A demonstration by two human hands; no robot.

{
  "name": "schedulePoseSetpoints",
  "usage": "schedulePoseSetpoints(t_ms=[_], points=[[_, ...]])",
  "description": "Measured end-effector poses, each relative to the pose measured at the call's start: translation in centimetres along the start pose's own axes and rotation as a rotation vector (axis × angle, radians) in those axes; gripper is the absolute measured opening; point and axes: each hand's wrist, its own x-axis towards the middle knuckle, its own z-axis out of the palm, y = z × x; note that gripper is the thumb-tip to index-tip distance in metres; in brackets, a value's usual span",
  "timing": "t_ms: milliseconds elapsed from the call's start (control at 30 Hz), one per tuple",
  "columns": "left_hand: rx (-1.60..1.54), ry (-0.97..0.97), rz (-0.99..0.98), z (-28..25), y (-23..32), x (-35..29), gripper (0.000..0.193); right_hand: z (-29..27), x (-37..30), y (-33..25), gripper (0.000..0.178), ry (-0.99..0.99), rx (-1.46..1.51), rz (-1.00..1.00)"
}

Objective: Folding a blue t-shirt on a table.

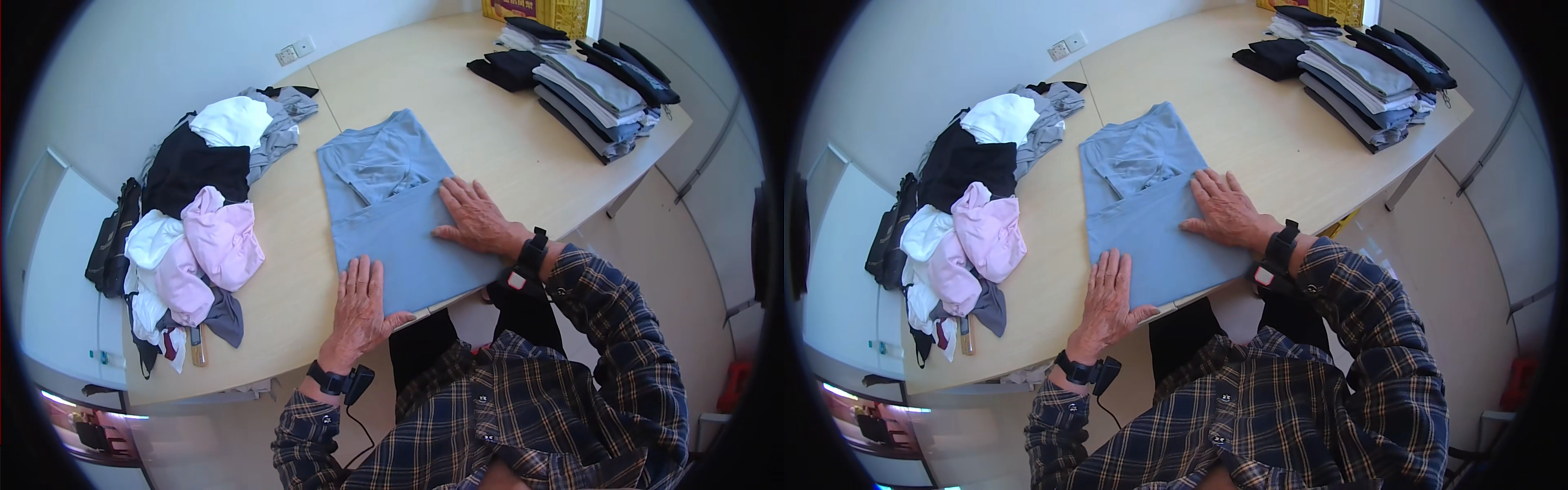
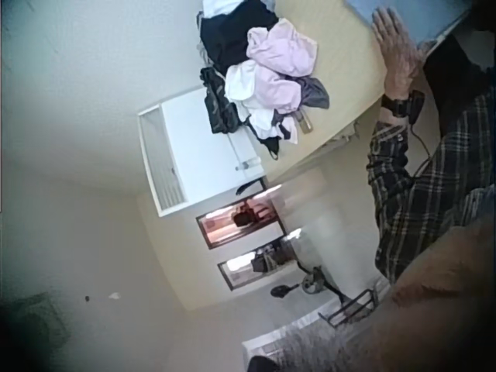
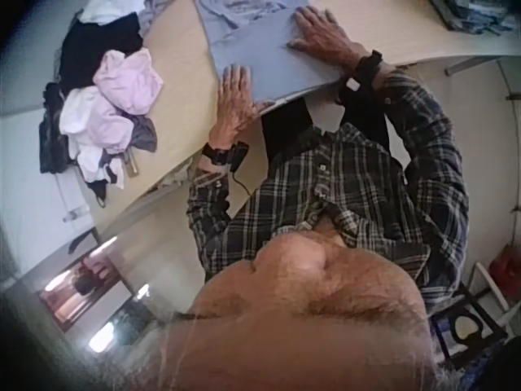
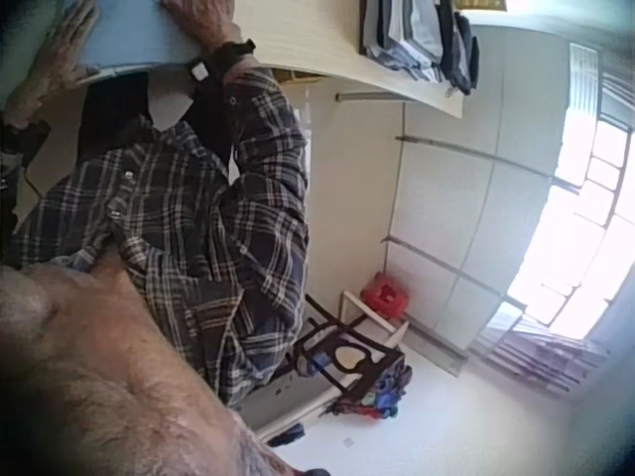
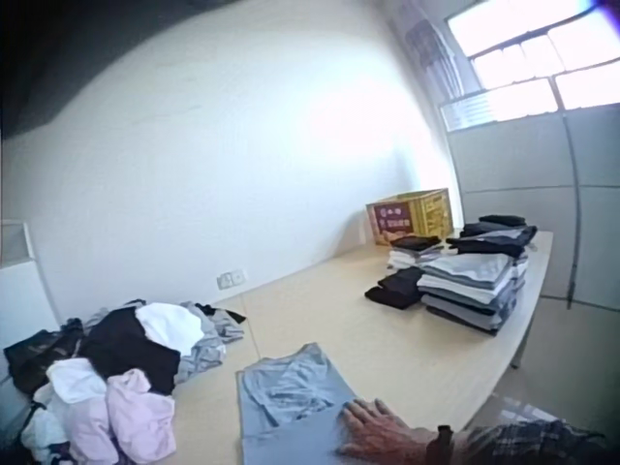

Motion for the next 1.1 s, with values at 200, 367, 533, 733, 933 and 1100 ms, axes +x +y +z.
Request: schedulePoseSetpoints(t_ms=[200,367,533,733,933,1100], points=[[-0.246,-0.123,-0.049,-2.2,-2.9,2.5,0.092,-0.7,0.9,-1.0,0.084,-0.002,0.072,0.07],[-0.001,-0.153,0.026,-1.0,-5.4,6.0,0.09,0.7,2.1,-4.3,0.082,-0.015,0.025,-0.125],[0.018,-0.203,0.024,-0.3,-6.8,6.7,0.092,1.6,2.1,-3.7,0.084,-0.018,0.002,-0.136],[-0.006,-0.237,-0.006,0.4,-7.9,5.8,0.096,0.9,1.6,-2.6,0.088,-0.019,-0.024,-0.063],[-0.018,-0.214,0.017,0.6,-8.6,5.9,0.099,0.4,1.5,-1.3,0.092,-0.028,-0.059,0.011],[-0.028,-0.206,-0.036,0.4,-9.3,5.1,0.097,0.3,1.1,-0.8,0.094,0.004,-0.062,0.073]])
